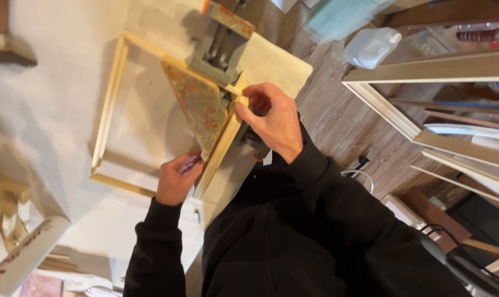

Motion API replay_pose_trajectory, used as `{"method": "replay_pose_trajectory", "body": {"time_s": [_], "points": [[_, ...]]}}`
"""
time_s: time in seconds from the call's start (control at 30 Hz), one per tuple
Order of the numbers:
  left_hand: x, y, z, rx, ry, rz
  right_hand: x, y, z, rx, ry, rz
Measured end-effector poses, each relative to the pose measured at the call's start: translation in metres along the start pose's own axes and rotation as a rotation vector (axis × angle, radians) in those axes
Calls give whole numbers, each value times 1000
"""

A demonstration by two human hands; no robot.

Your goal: The person applies wood glue from a bottle to the mitered end of a wooden frame rail, fits the rail to a frame corner, and seats the joint in a corner vise clamped to the bench. They tap the joint with a hammer, tighten the vise screw, and press the frame corner square against a triangular guide.

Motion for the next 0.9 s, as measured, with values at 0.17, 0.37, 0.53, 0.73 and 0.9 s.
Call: {"method": "replay_pose_trajectory", "body": {"time_s": [0.17,0.37,0.53,0.73,0.9], "points": [[-7,-4,-1,-53,-4,-25,9,5,2,-25,-19,67],[-12,-17,-9,-107,43,-70,14,7,3,-33,-80,111],[-14,-20,-10,-146,102,-77,15,4,3,-52,-80,80],[-17,-15,-5,-138,101,-103,17,5,4,-21,-96,98],[-15,-7,-2,-118,90,-71,14,3,4,-6,-67,103]]}}
Point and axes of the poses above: each hand's wrist, its own x-axis towards the middle knuckle, its own z-axis out of the palm, y = z × x, the point moved 7 cm from there along x, towards the middle knuckle, and after that the axes turned 6 degrees about y, right-handed, at the moved point
